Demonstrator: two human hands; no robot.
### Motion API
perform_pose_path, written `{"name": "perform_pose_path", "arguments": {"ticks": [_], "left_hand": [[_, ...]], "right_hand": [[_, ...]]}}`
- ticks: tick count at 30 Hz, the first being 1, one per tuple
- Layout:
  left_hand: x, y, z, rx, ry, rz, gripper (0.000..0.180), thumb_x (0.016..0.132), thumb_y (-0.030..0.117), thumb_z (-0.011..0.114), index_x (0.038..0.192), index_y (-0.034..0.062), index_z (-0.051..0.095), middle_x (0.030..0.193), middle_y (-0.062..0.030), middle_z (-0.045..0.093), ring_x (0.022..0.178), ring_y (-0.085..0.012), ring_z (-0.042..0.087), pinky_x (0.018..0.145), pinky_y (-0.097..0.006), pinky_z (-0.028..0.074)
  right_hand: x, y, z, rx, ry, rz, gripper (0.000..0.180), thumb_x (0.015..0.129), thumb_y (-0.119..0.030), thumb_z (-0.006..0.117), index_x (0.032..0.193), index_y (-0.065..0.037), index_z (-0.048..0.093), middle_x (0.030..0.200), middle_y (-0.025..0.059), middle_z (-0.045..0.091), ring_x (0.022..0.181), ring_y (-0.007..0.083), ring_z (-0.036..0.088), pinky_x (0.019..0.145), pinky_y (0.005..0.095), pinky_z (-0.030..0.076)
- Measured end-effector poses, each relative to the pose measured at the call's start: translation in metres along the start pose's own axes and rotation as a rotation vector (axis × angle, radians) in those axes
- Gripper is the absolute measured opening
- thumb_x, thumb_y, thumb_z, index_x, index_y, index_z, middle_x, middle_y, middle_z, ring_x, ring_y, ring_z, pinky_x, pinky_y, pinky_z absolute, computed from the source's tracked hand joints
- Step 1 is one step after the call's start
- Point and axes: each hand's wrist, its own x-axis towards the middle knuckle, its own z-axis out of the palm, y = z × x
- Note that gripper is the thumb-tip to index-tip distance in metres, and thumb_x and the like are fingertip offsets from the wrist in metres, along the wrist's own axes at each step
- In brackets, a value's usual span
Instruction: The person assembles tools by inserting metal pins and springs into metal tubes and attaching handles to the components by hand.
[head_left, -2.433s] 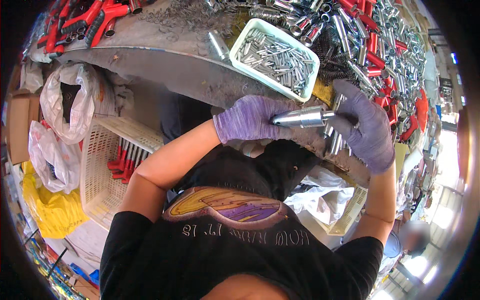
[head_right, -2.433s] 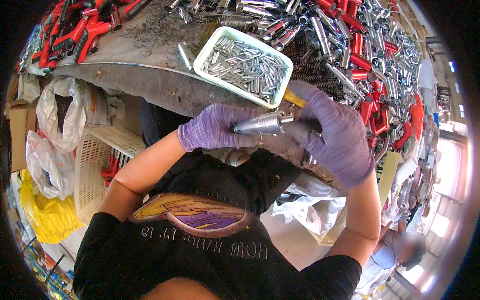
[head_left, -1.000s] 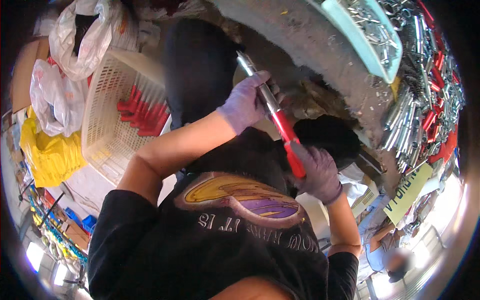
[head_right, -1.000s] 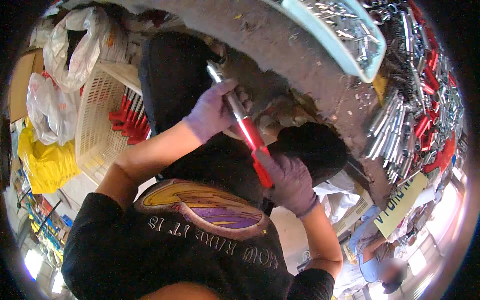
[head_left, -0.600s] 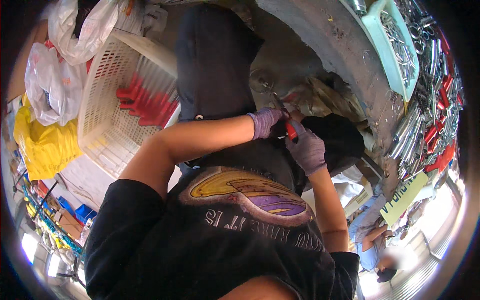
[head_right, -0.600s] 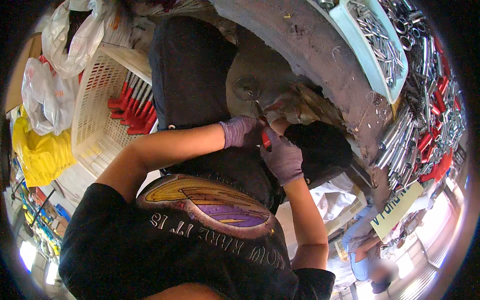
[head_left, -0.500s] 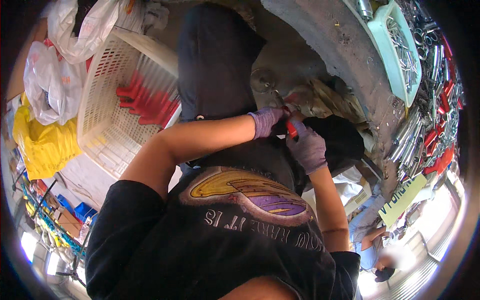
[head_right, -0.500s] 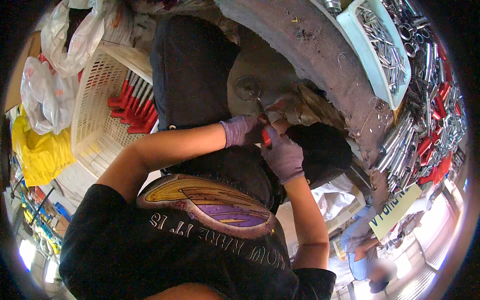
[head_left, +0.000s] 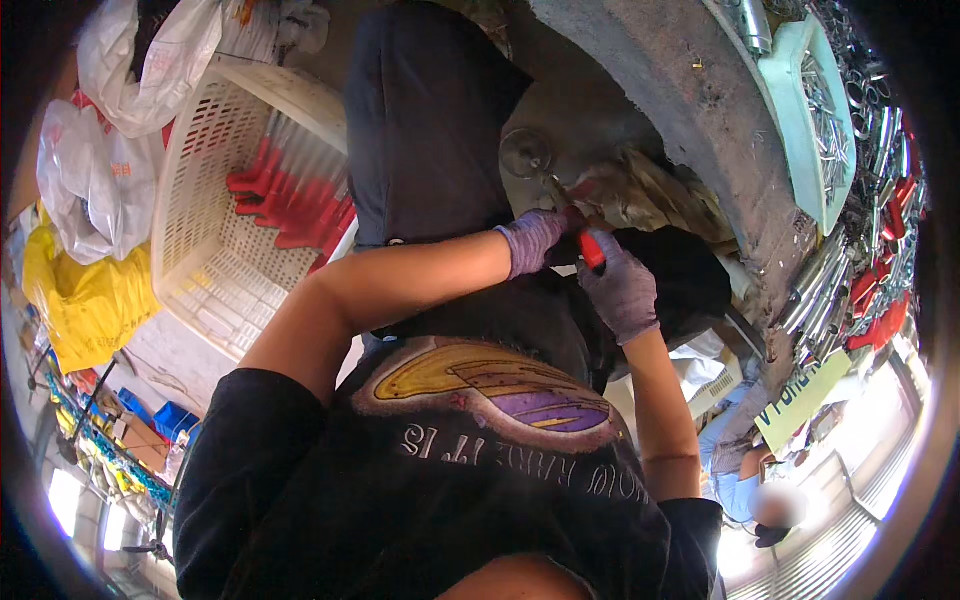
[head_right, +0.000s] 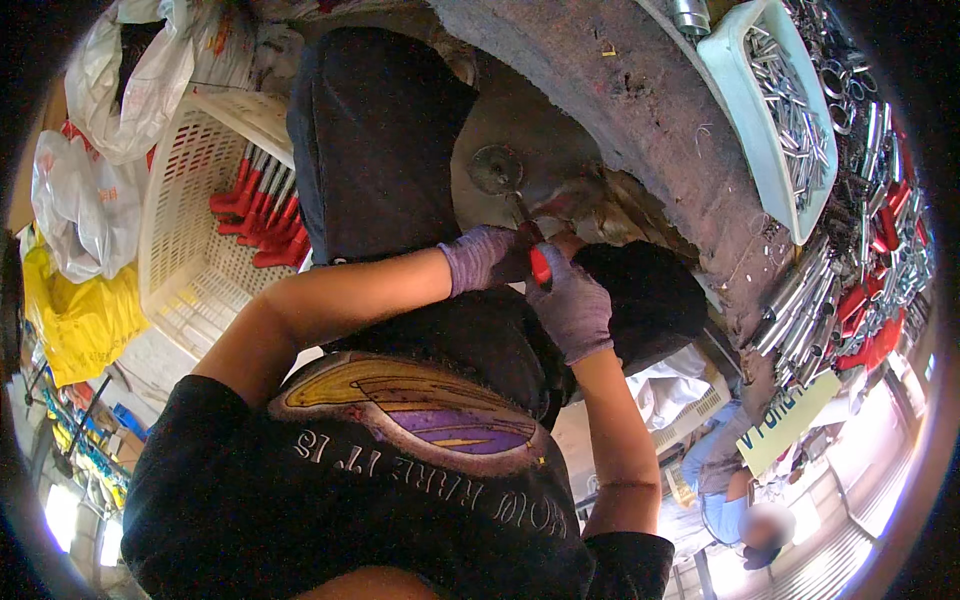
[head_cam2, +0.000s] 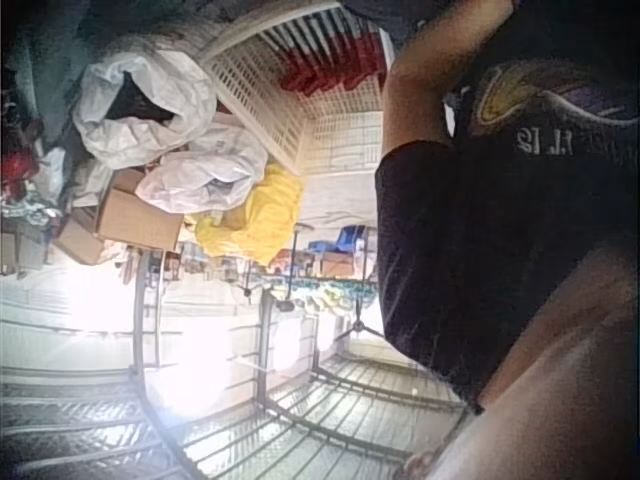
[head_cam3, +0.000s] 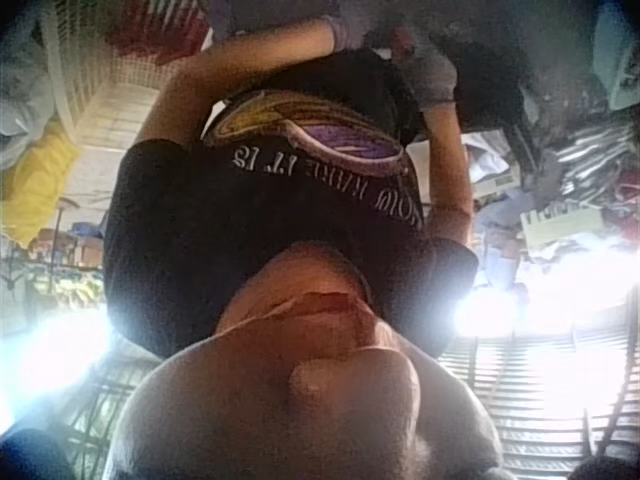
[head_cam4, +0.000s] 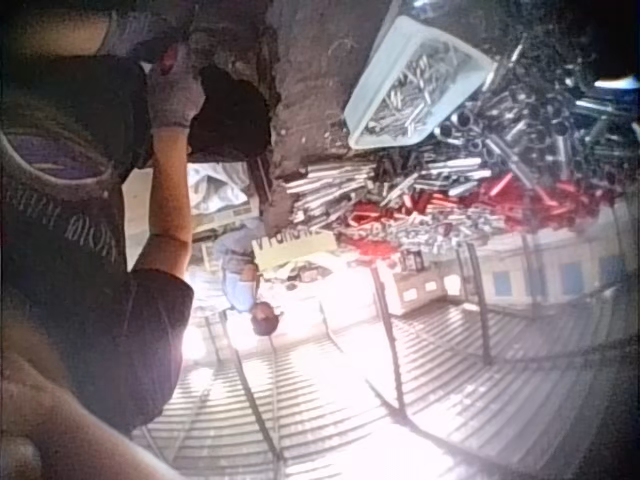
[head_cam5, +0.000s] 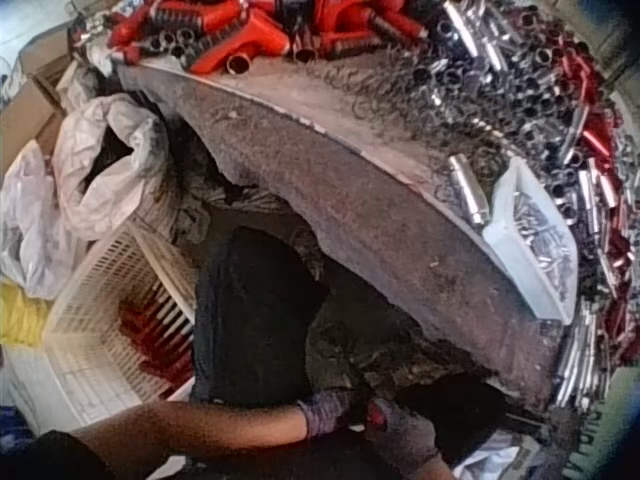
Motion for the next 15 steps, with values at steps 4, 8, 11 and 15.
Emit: {"name": "perform_pose_path", "arguments": {"ticks": [4,8,11,15], "left_hand": [[-0.03,0.048,0.028,-0.317,0.192,-0.274,0.041,0.083,0.014,0.061,0.122,0.0105,0.051,0.116,-0.0101,0.06,0.104,-0.0248,0.058,0.087,-0.035,0.047],[-0.032,0.049,0.006,0.85,0.247,0.128,0.038,0.084,0.018,0.061,0.119,0.0078,0.054,0.113,-0.0147,0.06,0.105,-0.0299,0.057,0.088,-0.037,0.047],[-0.041,0.065,0.011,1.654,0.242,0.433,0.037,0.084,0.021,0.061,0.117,0.006,0.055,0.112,-0.0178,0.06,0.105,-0.0332,0.057,0.088,-0.037,0.047],[-0.083,0.121,0.072,1.187,0.195,1.098,0.041,0.085,0.033,0.058,0.118,0.0083,0.057,0.11,-0.0169,0.059,0.103,-0.0354,0.055,0.09,-0.045,0.044]], "right_hand": [[0.001,0.008,0.006,0.003,0.019,0.03,0.046,0.077,-0.031,0.066,0.12,-0.019,0.055,0.091,0.0153,0.065,0.083,0.0343,0.062,0.073,0.043,0.05],[0.012,0.0,-0.004,0.037,0.02,0.005,0.047,0.077,-0.034,0.065,0.12,-0.018,0.055,0.088,0.0146,0.065,0.083,0.0342,0.063,0.072,0.0432,0.049],[0.041,-0.026,-0.024,-0.012,-0.082,0.028,0.049,0.077,-0.037,0.064,0.12,-0.016,0.055,0.09,0.0145,0.066,0.086,0.0331,0.063,0.074,0.0435,0.049],[0.075,0.052,0.05,0.145,0.48,-0.246,0.048,0.076,-0.037,0.062,0.115,-0.009,0.057,0.093,0.0159,0.066,0.09,0.0334,0.064,0.079,0.0441,0.049]]}}
